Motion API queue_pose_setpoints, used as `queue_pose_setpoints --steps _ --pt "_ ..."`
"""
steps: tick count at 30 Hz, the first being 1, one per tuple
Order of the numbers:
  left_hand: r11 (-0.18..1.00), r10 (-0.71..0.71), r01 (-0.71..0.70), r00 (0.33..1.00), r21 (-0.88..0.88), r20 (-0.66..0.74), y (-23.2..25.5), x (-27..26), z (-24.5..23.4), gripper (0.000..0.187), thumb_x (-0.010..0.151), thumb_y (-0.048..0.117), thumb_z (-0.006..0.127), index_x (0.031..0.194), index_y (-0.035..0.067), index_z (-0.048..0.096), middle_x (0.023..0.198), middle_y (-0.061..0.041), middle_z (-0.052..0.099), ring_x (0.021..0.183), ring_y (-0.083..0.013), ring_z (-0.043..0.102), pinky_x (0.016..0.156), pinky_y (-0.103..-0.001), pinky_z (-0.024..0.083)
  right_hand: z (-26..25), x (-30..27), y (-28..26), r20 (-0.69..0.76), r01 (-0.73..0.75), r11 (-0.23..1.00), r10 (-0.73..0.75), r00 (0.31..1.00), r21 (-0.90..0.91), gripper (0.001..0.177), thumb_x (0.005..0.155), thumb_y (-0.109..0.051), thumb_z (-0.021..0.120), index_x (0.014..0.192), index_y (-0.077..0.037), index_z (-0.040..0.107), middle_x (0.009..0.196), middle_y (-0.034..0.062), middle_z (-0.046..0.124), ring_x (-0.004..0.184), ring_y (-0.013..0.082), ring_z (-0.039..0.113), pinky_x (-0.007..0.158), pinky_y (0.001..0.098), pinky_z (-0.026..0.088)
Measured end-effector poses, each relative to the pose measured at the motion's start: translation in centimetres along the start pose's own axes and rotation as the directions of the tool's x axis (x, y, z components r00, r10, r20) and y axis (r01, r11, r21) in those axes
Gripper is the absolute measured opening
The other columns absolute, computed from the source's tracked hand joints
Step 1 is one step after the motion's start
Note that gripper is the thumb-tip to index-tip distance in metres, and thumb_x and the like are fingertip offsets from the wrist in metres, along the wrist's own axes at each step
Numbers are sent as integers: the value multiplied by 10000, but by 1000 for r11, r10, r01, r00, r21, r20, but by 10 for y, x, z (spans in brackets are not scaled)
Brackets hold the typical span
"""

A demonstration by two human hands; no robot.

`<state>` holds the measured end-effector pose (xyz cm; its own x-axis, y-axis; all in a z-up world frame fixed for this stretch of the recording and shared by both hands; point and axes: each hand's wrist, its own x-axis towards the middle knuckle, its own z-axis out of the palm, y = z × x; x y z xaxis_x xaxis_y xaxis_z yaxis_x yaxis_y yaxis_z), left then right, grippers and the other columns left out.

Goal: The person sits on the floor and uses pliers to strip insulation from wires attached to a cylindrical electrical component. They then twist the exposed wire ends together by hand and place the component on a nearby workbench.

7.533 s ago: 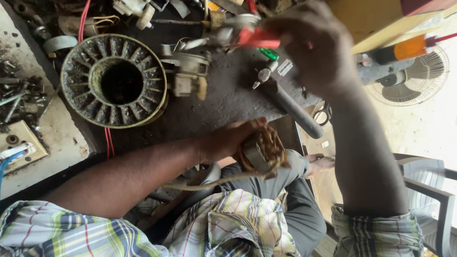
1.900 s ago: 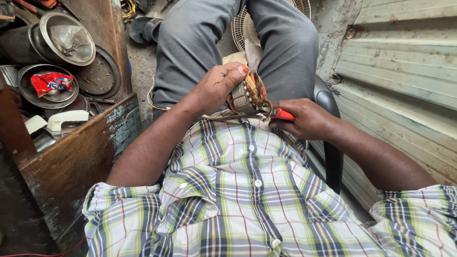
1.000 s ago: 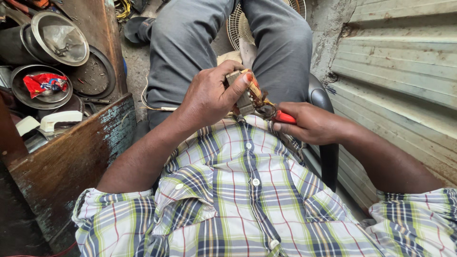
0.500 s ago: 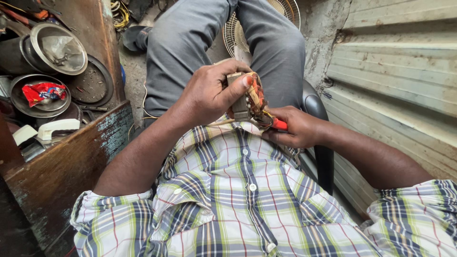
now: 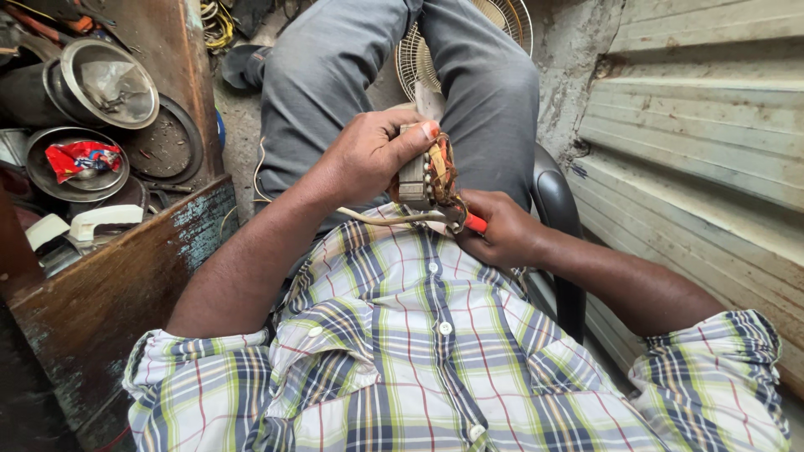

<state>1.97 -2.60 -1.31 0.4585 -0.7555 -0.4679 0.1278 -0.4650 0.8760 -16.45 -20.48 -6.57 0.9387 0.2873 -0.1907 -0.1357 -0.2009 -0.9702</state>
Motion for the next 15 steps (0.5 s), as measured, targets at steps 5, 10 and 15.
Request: queue_pose_setpoints --steps 5,10,15 --pt "993 72 -71 997 -90 7 -6 0 0 389 1067 363 531 997 26 713 811 23 698 716 -25 586 611 -238 510 4 3 1 -67 59 996 -63 996 -64 342 872 -34 697 1209 -42 634 1054 152 709 976 282 739 847 357 564" --pt "989 74 -73 997 -127 9 -14 3 -4 401 1072 379 540 1014 19 709 828 23 690 726 -33 587 619 -234 514 3 6 -2 -83 -10 992 0 997 -125 326 861 -60 699 1181 -57 639 1027 152 709 958 295 736 841 383 562" --pt "990 129 -123 987 63 -98 3 -4 -6 439 1032 413 549 1123 20 721 852 -19 764 731 -69 705 604 -249 598 -13 6 -18 24 -162 971 169 985 -176 324 893 -156 724 1192 -71 632 1013 150 729 956 324 716 833 411 542"
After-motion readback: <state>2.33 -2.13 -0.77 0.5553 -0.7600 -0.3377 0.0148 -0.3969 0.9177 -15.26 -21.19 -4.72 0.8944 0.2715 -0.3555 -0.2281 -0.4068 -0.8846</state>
